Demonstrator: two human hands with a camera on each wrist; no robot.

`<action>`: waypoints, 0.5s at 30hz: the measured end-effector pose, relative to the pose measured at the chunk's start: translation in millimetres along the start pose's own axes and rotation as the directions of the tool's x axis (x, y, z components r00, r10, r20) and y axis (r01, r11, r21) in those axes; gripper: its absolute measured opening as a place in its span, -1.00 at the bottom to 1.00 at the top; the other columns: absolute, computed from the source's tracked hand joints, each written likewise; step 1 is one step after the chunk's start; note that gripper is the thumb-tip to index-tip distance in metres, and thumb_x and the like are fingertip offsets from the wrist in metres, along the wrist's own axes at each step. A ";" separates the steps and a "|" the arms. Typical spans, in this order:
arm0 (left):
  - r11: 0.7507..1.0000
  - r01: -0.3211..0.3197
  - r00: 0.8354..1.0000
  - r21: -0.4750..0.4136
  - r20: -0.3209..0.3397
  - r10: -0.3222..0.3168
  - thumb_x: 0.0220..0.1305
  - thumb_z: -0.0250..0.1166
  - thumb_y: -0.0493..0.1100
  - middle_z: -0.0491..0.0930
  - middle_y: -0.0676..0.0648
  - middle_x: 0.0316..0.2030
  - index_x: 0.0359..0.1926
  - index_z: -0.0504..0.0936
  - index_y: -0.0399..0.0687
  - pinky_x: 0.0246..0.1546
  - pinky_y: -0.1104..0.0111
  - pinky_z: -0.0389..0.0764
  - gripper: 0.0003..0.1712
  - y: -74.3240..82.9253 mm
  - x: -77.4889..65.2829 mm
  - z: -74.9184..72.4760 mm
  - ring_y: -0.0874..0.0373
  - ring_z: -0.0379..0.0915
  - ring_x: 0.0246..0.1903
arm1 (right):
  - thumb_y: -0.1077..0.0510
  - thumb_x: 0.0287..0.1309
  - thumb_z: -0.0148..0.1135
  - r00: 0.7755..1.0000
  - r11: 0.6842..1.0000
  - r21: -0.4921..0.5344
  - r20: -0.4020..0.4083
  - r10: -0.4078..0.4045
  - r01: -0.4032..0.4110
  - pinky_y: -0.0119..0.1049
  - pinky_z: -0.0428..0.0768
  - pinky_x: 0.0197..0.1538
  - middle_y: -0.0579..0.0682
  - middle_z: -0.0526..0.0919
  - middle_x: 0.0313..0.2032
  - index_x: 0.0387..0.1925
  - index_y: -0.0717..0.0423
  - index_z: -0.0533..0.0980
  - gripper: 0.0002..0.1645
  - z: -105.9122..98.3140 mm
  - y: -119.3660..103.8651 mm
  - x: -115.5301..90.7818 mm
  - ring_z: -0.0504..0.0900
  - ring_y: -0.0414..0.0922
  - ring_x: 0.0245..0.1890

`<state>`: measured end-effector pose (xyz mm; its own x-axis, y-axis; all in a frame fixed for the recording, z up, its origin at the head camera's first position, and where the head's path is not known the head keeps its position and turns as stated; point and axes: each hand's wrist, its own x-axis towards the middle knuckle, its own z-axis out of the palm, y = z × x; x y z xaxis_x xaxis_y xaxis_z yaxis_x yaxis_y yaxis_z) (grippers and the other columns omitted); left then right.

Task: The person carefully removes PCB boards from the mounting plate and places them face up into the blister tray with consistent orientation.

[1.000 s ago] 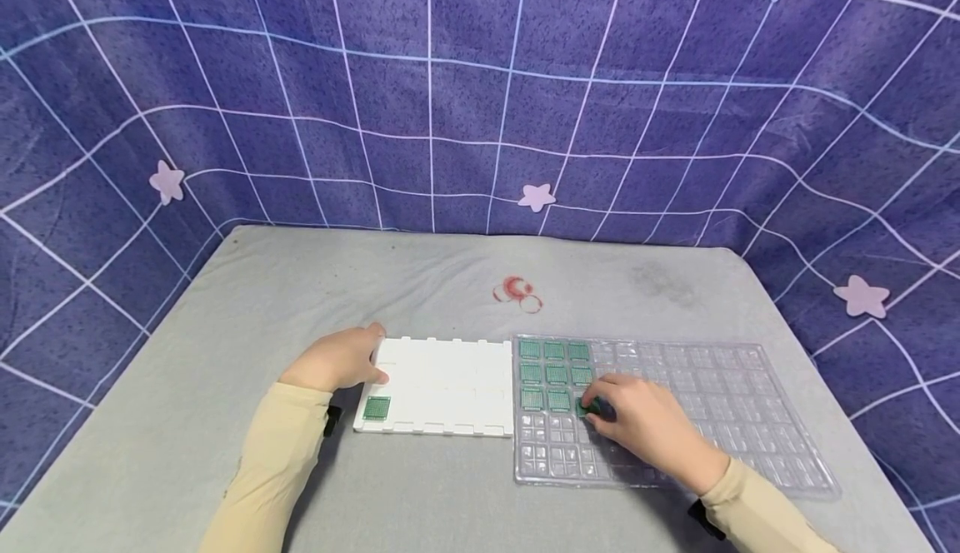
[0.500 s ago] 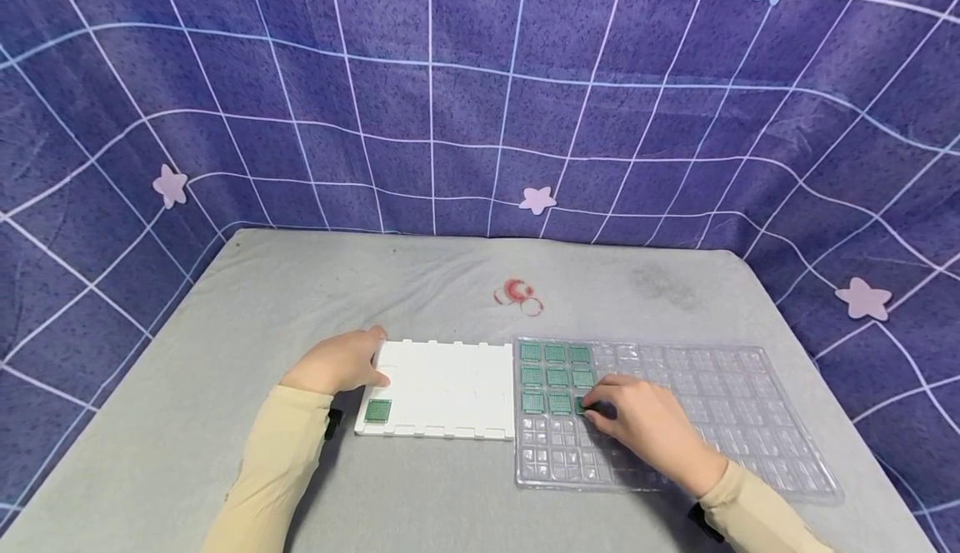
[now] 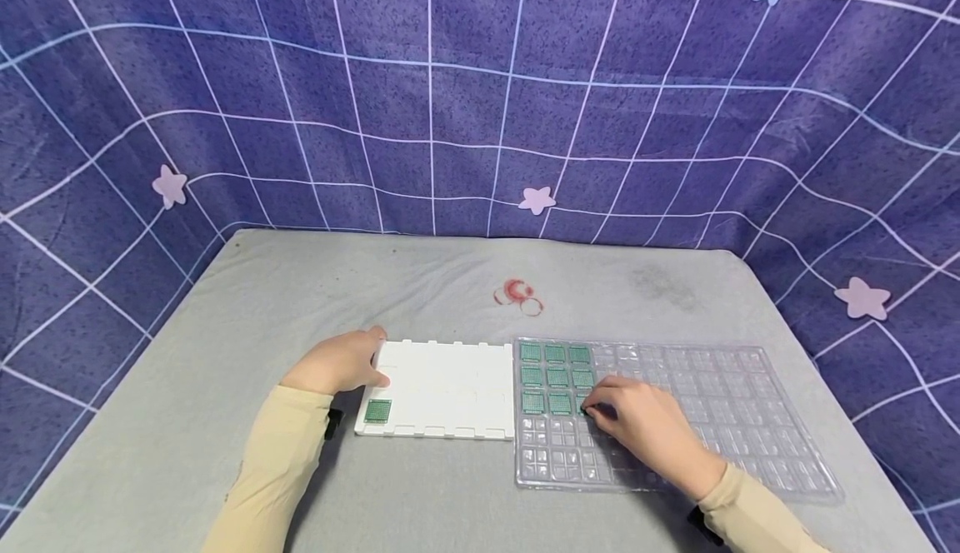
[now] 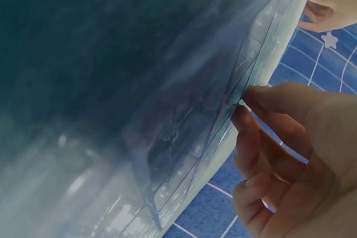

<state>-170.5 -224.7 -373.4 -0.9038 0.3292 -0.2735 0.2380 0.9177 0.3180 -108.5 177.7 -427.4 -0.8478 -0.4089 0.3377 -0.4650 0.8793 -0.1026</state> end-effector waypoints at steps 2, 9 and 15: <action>1.000 -0.003 1.000 0.001 -0.002 0.003 0.09 0.53 -0.13 0.54 -0.04 -0.42 -0.09 0.47 -0.22 -0.22 0.14 0.52 -0.52 -0.4 -0.1 0.2 0.07 0.40 -0.37 | 0.12 -0.06 0.58 1.000 1.000 0.003 0.006 0.013 -0.013 -0.32 0.63 -0.42 -0.34 0.74 -0.34 -0.39 -0.23 0.73 -0.81 0.0 -0.6 0.3 0.74 -0.26 -0.37; 1.000 -0.001 1.000 0.003 0.004 0.001 0.10 0.52 -0.12 0.56 -0.06 -0.39 -0.06 0.47 -0.24 -0.18 0.11 0.55 -0.49 -0.5 -0.6 0.1 0.06 0.43 -0.35 | 0.15 -0.06 0.58 0.999 1.000 0.014 0.017 0.028 -0.028 -0.33 0.62 -0.42 -0.33 0.74 -0.34 -0.38 -0.23 0.71 -0.79 -0.6 -3.7 1.0 0.73 -0.25 -0.38; 1.000 -0.001 1.000 -0.010 0.005 0.001 0.15 0.49 -0.13 0.59 -0.09 -0.35 -0.04 0.47 -0.25 -0.16 0.09 0.56 -0.52 -0.5 -0.1 -1.0 0.05 0.45 -0.33 | 0.14 -0.06 0.58 1.000 1.000 0.018 0.005 0.009 -0.009 -0.34 0.60 -0.45 -0.33 0.72 -0.35 -0.39 -0.23 0.70 -0.78 -0.7 -7.6 3.2 0.71 -0.27 -0.40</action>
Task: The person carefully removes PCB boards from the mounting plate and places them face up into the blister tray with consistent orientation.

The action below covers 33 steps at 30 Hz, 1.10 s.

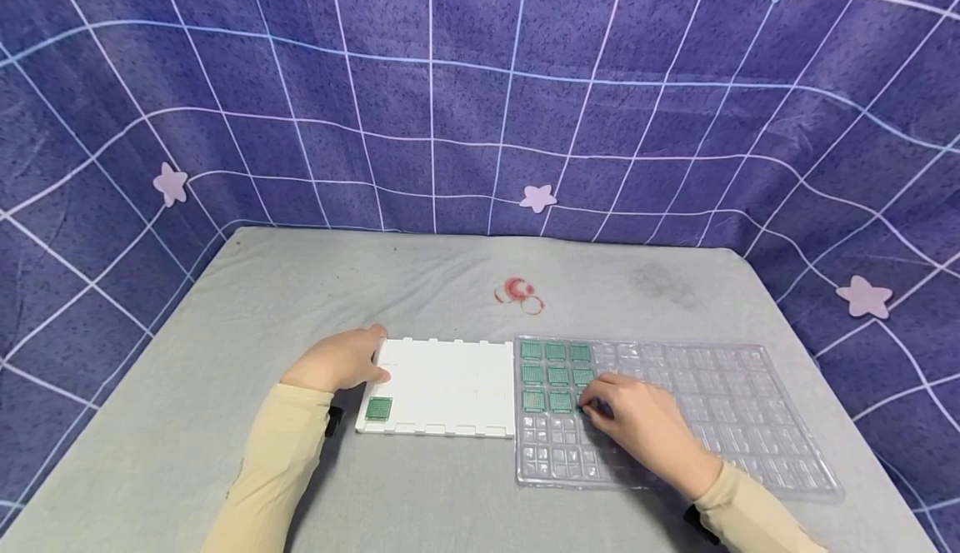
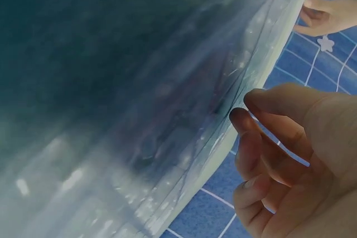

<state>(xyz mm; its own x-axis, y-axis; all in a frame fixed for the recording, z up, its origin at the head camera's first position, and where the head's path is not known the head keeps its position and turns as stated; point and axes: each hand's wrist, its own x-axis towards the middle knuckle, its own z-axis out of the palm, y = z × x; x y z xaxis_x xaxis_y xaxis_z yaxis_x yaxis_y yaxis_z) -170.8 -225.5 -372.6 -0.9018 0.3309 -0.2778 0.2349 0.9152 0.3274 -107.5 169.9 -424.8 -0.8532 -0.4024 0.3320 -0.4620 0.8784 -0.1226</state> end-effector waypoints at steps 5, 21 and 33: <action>1.000 -0.003 1.000 0.008 -0.003 0.003 0.20 0.45 -0.14 0.64 -0.14 -0.27 0.02 0.46 -0.29 -0.10 0.04 0.58 -0.52 -1.3 1.3 -0.8 0.02 0.52 -0.28 | 0.14 -0.06 0.59 1.000 1.000 -0.003 -0.013 -0.024 0.024 -0.34 0.60 -0.44 -0.32 0.72 -0.37 -0.40 -0.23 0.70 -0.79 0.4 -6.7 5.2 0.71 -0.26 -0.40; 0.999 -0.015 1.000 0.039 -0.003 0.015 0.31 0.35 -0.18 0.68 -0.21 -0.19 0.10 0.41 -0.29 -0.04 -0.04 0.61 -0.55 -3.5 2.8 0.3 -0.04 0.59 -0.22 | 0.14 -0.05 0.54 0.959 0.961 0.027 -0.076 -0.272 0.274 -0.33 0.61 -0.36 -0.27 0.68 -0.42 -0.41 -0.14 0.66 -0.83 8.0 -77.8 50.0 0.66 -0.26 -0.41; 0.998 -0.009 1.000 0.064 -0.006 0.009 0.33 0.33 -0.21 0.69 -0.24 -0.18 0.11 0.41 -0.31 -0.10 -0.01 0.63 -0.56 -3.5 5.1 3.9 -0.04 0.62 -0.22 | 0.12 0.05 0.43 0.911 0.910 -0.032 0.019 -0.413 0.413 -0.36 0.57 -0.35 -0.29 0.66 -0.44 -0.42 -0.16 0.64 -0.90 21.3 -146.3 88.9 0.66 -0.24 -0.39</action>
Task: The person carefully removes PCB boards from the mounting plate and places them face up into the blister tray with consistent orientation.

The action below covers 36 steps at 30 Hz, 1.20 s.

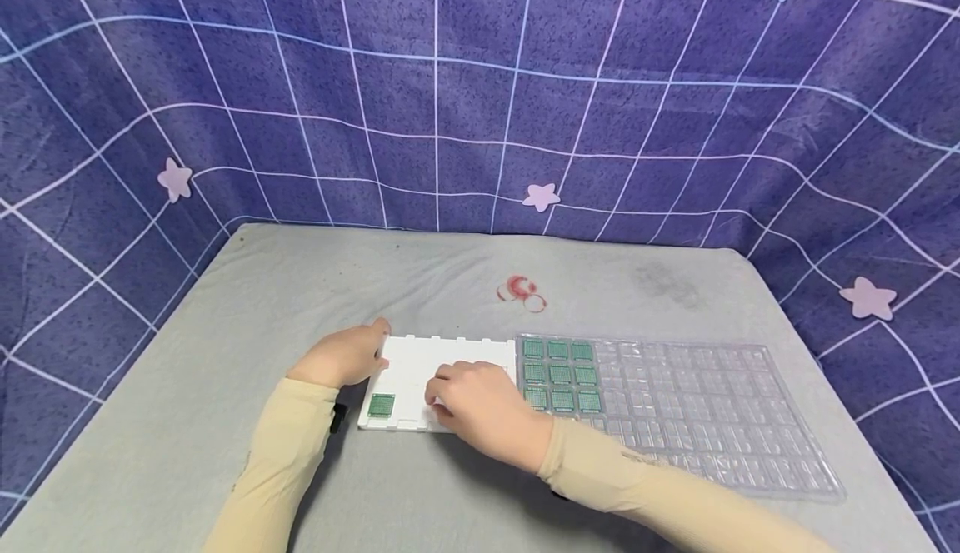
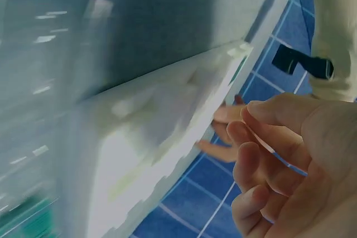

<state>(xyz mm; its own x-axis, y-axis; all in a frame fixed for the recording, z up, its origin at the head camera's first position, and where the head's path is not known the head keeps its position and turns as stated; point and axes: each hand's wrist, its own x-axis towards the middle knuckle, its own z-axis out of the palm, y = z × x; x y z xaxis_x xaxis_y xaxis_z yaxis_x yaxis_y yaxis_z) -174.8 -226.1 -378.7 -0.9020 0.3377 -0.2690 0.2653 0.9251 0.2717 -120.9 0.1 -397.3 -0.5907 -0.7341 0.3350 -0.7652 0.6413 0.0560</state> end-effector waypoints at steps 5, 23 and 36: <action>1.000 -0.002 1.000 -0.014 -0.016 0.002 0.32 0.31 -0.23 0.68 -0.25 -0.19 0.06 0.41 -0.27 -0.15 0.01 0.62 -0.62 0.5 -0.2 0.6 -0.04 0.61 -0.25 | 0.07 0.07 0.42 1.000 0.998 -0.064 0.007 -0.028 0.028 -0.41 0.51 -0.43 -0.29 0.64 -0.46 -0.45 -0.18 0.62 -0.90 6.2 -14.7 19.5 0.64 -0.26 -0.42; 0.999 -0.028 0.999 -0.023 -0.022 0.028 0.29 0.31 -0.26 0.68 -0.23 -0.28 -0.03 0.41 -0.26 -0.22 0.03 0.61 -0.68 -0.6 -1.9 0.2 -0.03 0.60 -0.32 | -0.16 0.11 0.44 0.995 0.987 -0.155 0.095 -0.030 0.044 -0.42 0.49 -0.44 -0.26 0.67 -0.37 -0.32 -0.20 0.64 -0.79 23.5 -44.7 41.4 0.64 -0.27 -0.37; 1.000 -0.028 0.999 -0.014 -0.023 0.028 0.29 0.31 -0.26 0.69 -0.25 -0.25 0.00 0.42 -0.27 -0.20 0.02 0.62 -0.66 0.2 -0.9 -1.6 -0.05 0.61 -0.28 | -0.10 0.10 0.44 0.999 0.986 -0.166 0.046 0.004 0.004 -0.42 0.49 -0.46 -0.22 0.69 -0.40 -0.33 -0.17 0.67 -0.83 31.3 -45.8 43.9 0.63 -0.25 -0.40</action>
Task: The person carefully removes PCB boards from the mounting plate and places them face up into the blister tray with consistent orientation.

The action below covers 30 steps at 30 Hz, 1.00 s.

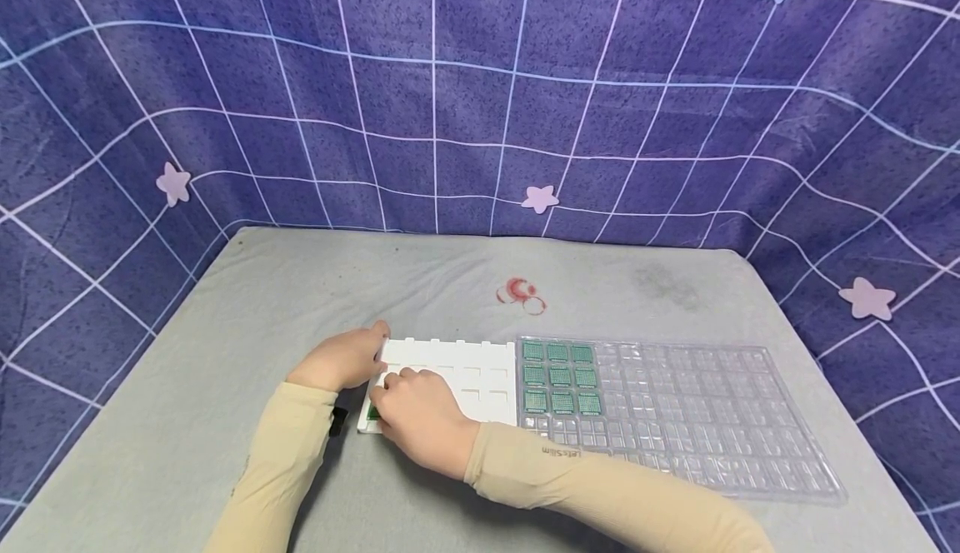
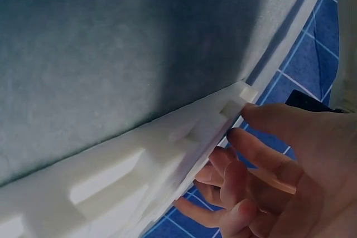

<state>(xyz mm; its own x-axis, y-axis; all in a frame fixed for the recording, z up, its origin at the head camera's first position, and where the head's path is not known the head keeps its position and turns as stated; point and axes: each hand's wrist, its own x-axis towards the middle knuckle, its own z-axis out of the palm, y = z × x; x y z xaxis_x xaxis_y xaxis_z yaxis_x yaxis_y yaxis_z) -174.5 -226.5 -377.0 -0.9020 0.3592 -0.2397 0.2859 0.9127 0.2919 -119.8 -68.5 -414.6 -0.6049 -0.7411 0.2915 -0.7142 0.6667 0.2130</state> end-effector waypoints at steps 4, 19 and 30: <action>1.000 -0.004 1.000 -0.001 -0.006 0.004 0.29 0.31 -0.27 0.69 -0.25 -0.26 -0.01 0.42 -0.28 -0.21 0.03 0.62 -0.67 -0.1 -0.5 -0.2 -0.05 0.61 -0.29 | -0.07 0.10 0.42 0.999 0.999 -0.033 -0.040 0.007 -0.009 -0.43 0.47 -0.48 -0.23 0.68 -0.43 -0.35 -0.17 0.67 -0.87 1.6 -2.0 0.7 0.63 -0.28 -0.43; 1.000 0.000 1.000 -0.009 0.005 0.000 0.31 0.30 -0.27 0.67 -0.24 -0.29 -0.03 0.43 -0.29 -0.22 0.06 0.61 -0.70 0.6 0.4 -0.6 -0.01 0.57 -0.32 | -0.06 0.06 0.47 1.000 1.000 -0.002 -0.024 -0.011 0.011 -0.42 0.48 -0.51 -0.23 0.65 -0.44 -0.33 -0.17 0.66 -0.84 1.9 0.3 3.1 0.64 -0.28 -0.44; 1.000 0.005 1.000 0.004 0.004 -0.005 0.31 0.30 -0.26 0.69 -0.27 -0.22 0.02 0.43 -0.29 -0.15 0.00 0.63 -0.66 0.1 0.6 -0.3 -0.09 0.65 -0.22 | -0.04 0.03 0.47 1.000 1.000 0.017 0.005 0.011 -0.011 -0.41 0.48 -0.49 -0.23 0.62 -0.46 -0.38 -0.19 0.64 -0.86 -6.4 4.5 -0.3 0.63 -0.25 -0.43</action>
<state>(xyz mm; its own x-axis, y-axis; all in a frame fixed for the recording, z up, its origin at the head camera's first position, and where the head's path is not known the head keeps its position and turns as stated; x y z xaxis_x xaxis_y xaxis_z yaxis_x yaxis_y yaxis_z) -175.1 -226.2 -376.8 -0.9019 0.3557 -0.2452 0.2830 0.9153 0.2867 -120.5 -64.7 -407.8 -0.6140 -0.7344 0.2892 -0.7138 0.6731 0.1936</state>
